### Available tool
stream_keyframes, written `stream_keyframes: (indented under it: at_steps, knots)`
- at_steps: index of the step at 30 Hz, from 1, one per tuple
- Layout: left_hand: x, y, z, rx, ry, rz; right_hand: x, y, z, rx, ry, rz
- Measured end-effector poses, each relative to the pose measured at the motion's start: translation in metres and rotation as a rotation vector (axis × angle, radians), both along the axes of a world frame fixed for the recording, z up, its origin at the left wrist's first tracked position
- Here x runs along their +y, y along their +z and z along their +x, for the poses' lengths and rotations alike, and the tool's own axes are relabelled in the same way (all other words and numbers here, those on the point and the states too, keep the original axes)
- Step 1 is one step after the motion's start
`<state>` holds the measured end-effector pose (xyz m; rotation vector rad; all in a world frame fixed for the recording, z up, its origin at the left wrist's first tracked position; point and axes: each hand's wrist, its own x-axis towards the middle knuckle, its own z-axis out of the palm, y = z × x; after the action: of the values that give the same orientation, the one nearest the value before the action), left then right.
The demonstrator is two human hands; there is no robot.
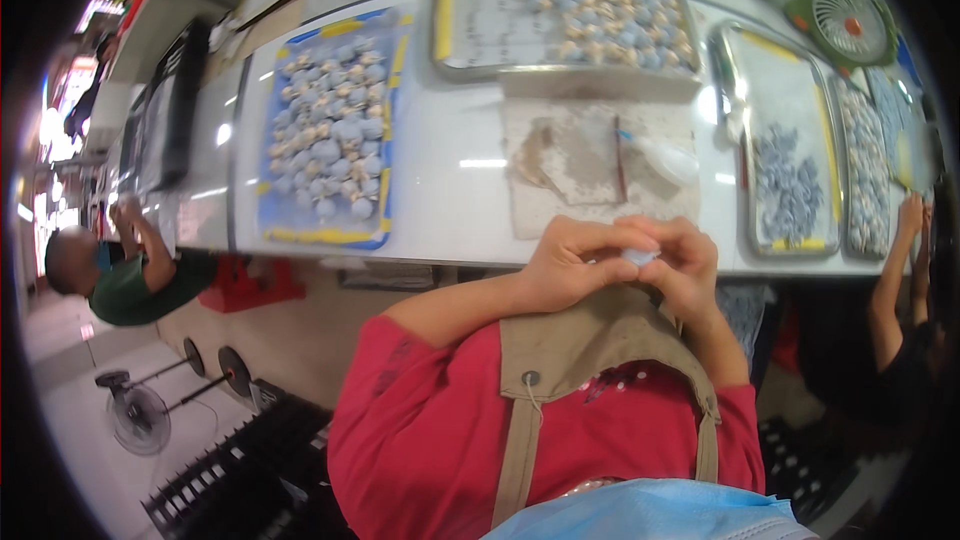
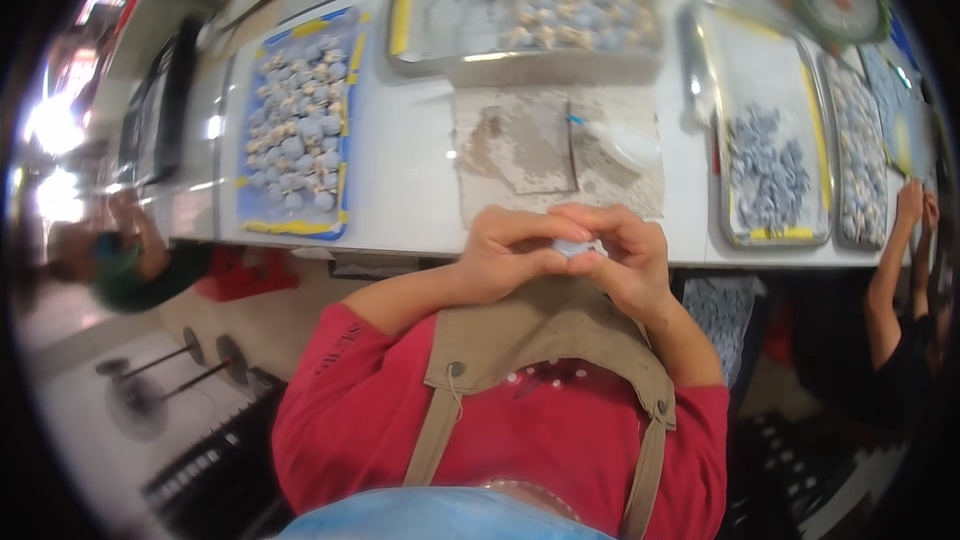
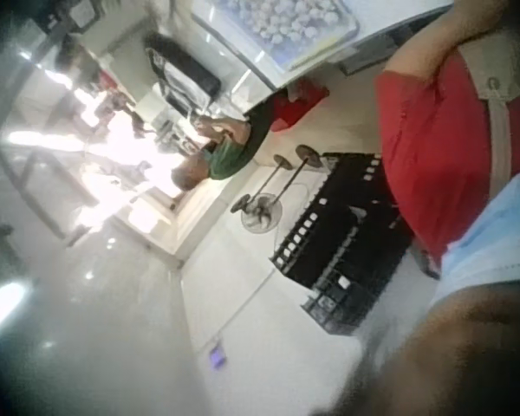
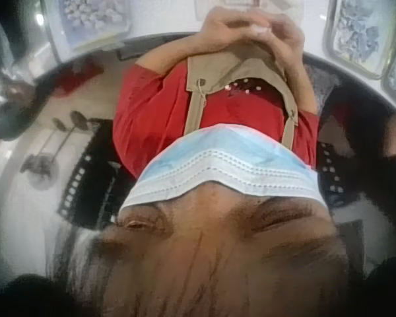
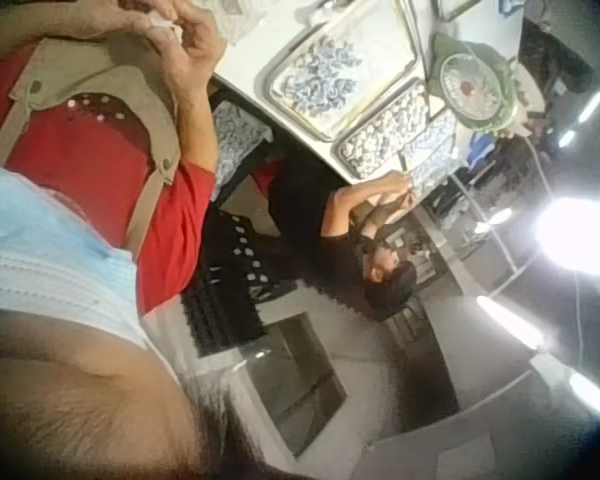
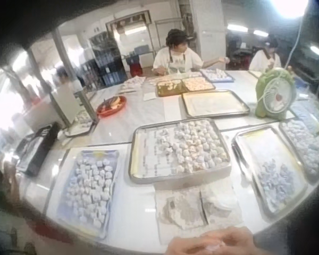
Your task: The person fills small dough wrappers with a white paste using a squeeze bottle. They pick up a wrapper, apply the filling, and fold it shut before placing it on a tray. The process is repeated continuously throughout the clip.
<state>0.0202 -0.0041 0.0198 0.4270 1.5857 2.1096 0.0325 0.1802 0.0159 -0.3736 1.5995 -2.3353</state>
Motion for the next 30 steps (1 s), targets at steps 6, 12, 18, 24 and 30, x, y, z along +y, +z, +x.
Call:
stream_keyframes:
  at_steps: [6,12,18,24,30]
  knots:
    - [-0.008,-0.006,0.005,-0.033,0.0,0.204,-0.005,-0.006,-0.001,0.017,0.028,0.0]
    - [-0.023,0.005,-0.001,0.233,0.194,-0.245,-0.018,0.004,-0.014,0.0,0.038,0.2]
    - [-0.119,0.001,-0.064,0.994,0.907,-1.113,-0.002,0.001,-0.018,0.067,-0.05,0.33]
    - [-0.151,-0.007,-0.073,0.744,0.678,-1.781,0.002,0.007,-0.016,0.08,-0.094,0.453]
    - [-0.201,-0.019,-0.088,0.875,0.554,-1.761,0.014,0.01,-0.02,0.021,-0.074,0.526]
